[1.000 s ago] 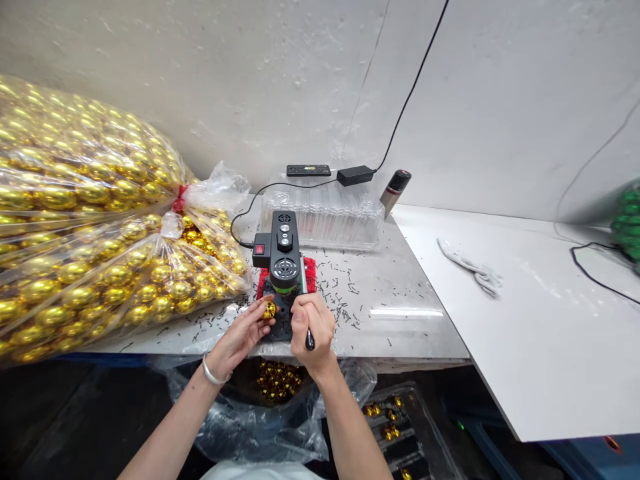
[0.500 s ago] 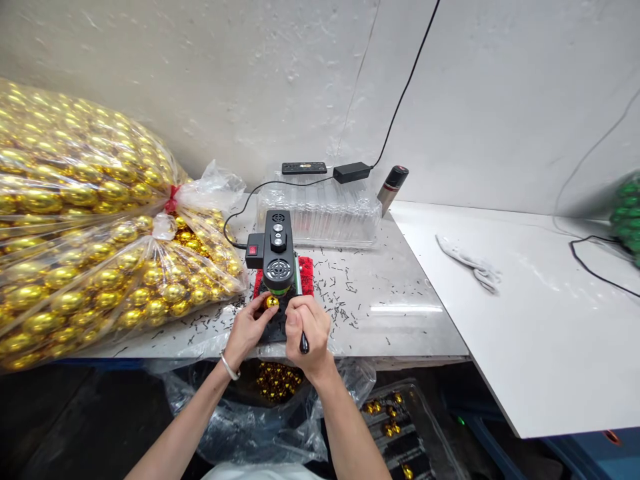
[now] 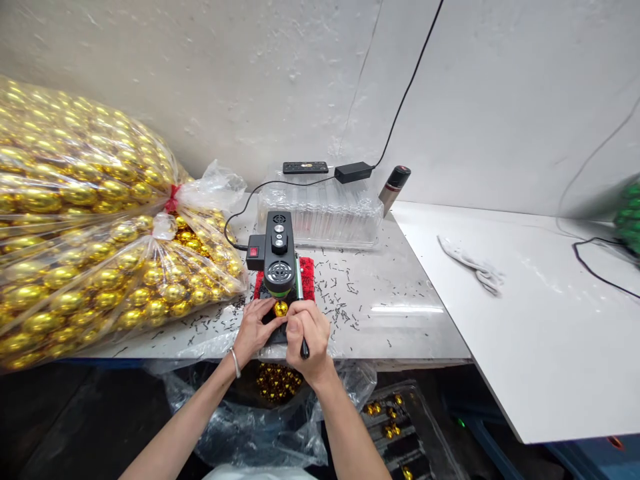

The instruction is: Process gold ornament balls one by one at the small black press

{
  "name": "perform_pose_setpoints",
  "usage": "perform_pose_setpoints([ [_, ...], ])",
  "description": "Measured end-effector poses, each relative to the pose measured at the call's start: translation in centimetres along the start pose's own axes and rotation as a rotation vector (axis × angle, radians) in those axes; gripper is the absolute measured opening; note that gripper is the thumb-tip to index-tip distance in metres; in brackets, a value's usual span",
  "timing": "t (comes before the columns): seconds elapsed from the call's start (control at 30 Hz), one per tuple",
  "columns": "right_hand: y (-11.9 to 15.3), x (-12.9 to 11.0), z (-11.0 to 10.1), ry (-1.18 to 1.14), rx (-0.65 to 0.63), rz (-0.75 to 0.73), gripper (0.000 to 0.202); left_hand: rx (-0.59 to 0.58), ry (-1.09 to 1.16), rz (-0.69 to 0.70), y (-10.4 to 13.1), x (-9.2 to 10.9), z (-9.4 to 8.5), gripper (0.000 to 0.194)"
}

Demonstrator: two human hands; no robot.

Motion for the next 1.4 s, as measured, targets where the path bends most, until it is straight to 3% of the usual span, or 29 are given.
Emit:
perform_pose_setpoints([
  [0.27,2.4,1.9,1.3,0.022,0.041,-0.107,0.027,0.006,-0.022,0.000,0.1,-0.1,0.1,0.033],
  [0.8,3.1,2.4,1.8,0.015,0.085,-0.104,0.029,0.045,0.051,0.016,0.1,-0.1,0.0,0.034],
  [0.97,3.7,2.5,2.2,0.057,0.029,-0.151,0.028,0.054,0.056,0.034,0.3,-0.4,0.1,0.034],
  [1.1,2.3,1.7,1.4,0.015,0.083,-0.062,0.032,0.073,0.077,0.038,0.1,-0.7,0.3,0.034],
  [1.23,-1.2,-0.1,0.0,-0.008,0.088,0.007,0.032,0.103,0.110,0.025,0.0,-0.3,0.0,0.033],
  [1.33,-3.1,-0.8,-0.7,-0.015,0.061,0.060,0.032,0.139,0.084,0.073,1.6,1.1,-1.0,0.035],
  [1.4,-3.2,-1.0,-0.8,-0.024,0.054,0.060,0.031,0.112,0.026,0.170,4.0,2.4,-1.5,0.037],
])
Point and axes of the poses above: each hand's wrist, its own y-axis away from the middle knuckle, its own z-axis out of the palm, x = y × z, the point moved 4 cm from there along -y, towards the middle knuckle, and after that the axes turned 9 degrees about y, right-handed, at the moved point
